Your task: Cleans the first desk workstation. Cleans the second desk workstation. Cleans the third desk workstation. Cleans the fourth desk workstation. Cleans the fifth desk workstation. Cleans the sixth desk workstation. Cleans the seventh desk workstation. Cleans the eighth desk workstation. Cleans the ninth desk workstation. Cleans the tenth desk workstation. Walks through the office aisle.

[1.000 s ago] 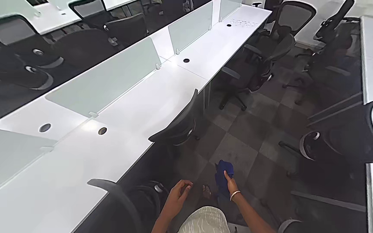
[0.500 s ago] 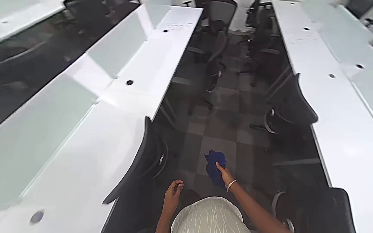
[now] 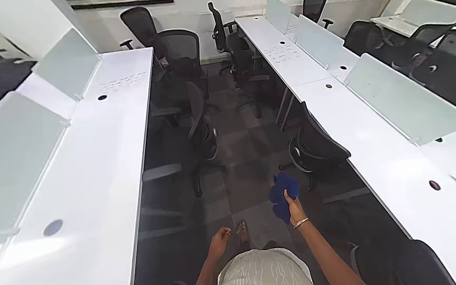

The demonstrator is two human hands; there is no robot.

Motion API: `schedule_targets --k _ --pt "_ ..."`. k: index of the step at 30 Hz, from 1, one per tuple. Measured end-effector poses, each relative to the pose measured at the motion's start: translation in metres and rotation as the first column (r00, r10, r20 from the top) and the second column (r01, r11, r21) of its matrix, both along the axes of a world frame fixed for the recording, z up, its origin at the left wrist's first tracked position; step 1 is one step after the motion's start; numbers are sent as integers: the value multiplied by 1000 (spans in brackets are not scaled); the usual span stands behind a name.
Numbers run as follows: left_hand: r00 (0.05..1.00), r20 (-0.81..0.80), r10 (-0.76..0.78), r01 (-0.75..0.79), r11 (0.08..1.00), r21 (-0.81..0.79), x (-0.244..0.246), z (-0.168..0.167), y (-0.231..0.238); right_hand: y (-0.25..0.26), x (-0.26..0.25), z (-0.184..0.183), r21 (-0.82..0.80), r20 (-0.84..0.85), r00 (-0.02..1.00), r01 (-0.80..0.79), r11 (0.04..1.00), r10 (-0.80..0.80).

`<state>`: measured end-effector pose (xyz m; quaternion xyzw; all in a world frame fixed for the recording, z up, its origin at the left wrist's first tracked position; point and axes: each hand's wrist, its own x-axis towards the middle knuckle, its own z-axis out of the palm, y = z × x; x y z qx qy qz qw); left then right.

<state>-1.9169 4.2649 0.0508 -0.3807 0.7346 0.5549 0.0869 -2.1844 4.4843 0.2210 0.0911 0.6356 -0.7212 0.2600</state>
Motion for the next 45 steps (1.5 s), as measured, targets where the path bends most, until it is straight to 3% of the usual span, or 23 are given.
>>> schedule_targets --k 6,9,13,17,21,27,30,34,39,42,45 --pt "982 29 -188 190 979 -74 -163 32 -110 -55 -108 8 -193 40 968 252 948 -249" --pt "963 31 -268 270 961 -55 -243 20 -147 -83 -168 -3 -359 96 940 340 869 -328" --pt "937 48 -346 348 936 -46 -345 -13 -196 -117 -266 -30 -389 119 926 376 841 -359" --pt "921 186 -342 352 936 -25 -441 -33 -251 -161 -387 -34 -347 212 916 395 851 -339" --pt "913 285 -291 327 941 -88 -534 -18 -299 -208 -499 -16 -363 187 939 339 868 -288" --pt "974 95 -205 219 961 -168 -715 12 -358 -286 -652 12 -380 161 941 338 861 -298" --pt "972 -46 -229 222 968 -118 -812 -4 -390 -323 -726 4 -346 128 929 371 862 -348" --pt "913 -151 -378 365 925 -110 -946 -7 -432 -370 -823 -16 -191 124 874 486 853 -470" --pt "761 -101 -641 630 767 -122 -1098 48 -472 -411 -934 -19 115 -33 877 480 870 -479" --pt "665 -63 -744 731 666 -147 -1182 80 -490 -429 -994 -20 147 -97 868 496 856 -486" --pt "652 -117 -750 729 661 -175 -1254 108 -497 -441 -1057 -30 169 -196 862 500 850 -468"
